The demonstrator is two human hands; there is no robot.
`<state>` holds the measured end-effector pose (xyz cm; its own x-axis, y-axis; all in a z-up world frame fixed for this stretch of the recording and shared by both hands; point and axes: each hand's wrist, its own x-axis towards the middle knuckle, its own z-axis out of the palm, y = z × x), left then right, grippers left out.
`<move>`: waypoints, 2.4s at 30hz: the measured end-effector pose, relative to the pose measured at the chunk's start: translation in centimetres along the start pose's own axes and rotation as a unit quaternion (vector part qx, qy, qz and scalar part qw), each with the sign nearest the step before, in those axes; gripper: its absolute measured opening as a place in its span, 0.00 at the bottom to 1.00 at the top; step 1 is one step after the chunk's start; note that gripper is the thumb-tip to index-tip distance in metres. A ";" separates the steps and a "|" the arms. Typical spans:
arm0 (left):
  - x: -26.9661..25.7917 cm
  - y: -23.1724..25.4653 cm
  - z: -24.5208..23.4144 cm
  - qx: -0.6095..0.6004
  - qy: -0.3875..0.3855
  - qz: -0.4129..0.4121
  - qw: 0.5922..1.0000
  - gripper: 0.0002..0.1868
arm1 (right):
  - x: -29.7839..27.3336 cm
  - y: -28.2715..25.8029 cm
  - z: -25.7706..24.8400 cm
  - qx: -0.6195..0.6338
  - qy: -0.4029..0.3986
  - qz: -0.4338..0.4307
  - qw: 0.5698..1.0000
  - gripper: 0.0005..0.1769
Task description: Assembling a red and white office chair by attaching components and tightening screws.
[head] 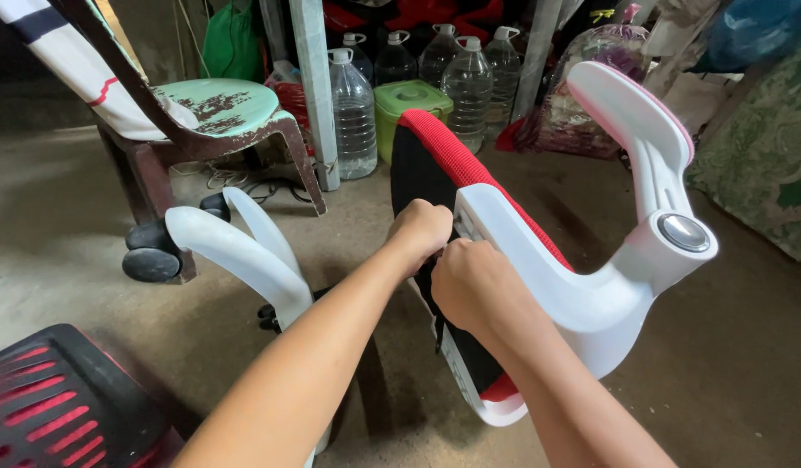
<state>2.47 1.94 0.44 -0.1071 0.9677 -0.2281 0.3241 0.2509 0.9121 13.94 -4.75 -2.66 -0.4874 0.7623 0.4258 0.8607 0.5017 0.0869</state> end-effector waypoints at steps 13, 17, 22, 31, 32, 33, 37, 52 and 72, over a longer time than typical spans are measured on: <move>-0.6 -0.1 0.3 0.284 0.087 0.152 0.943 0.20 | -0.5 -2.0 3.2 0.272 0.032 0.264 0.925 0.19; -0.5 -0.6 0.5 0.303 0.094 0.189 0.929 0.19 | -0.7 -3.1 1.3 0.240 0.030 0.284 0.928 0.16; -0.7 -0.9 0.6 0.317 0.107 0.226 0.915 0.19 | -1.1 -3.5 2.0 0.256 0.036 0.288 0.922 0.15; -1.2 -1.0 0.9 0.339 0.126 0.230 0.903 0.26 | -1.2 -2.8 8.9 0.288 0.202 0.212 0.912 0.09; -1.1 -1.1 1.0 0.340 0.128 0.236 0.901 0.27 | -1.2 -2.6 9.6 0.291 0.225 0.194 0.909 0.10; -0.8 -1.3 1.0 0.341 0.128 0.234 0.901 0.27 | -1.0 -2.6 9.8 0.293 0.224 0.193 0.909 0.10; -0.9 -1.4 1.0 0.351 0.118 0.229 0.900 0.27 | -1.2 -2.8 10.0 0.300 0.228 0.186 0.908 0.11; 2.6 -2.1 -1.0 0.177 -0.024 0.146 0.973 0.25 | 1.6 -0.3 -1.8 0.412 -0.265 0.346 0.800 0.16; 2.5 -4.4 -8.0 0.127 -0.190 0.017 0.973 0.23 | 0.8 -2.6 -7.8 0.369 -0.257 0.243 0.859 0.19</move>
<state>-6.69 3.07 -1.39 0.2469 0.9028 -0.3522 0.5484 0.1695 0.8188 12.48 -8.65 4.44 -0.2606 0.9399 -0.2206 0.7455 0.0507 -0.6646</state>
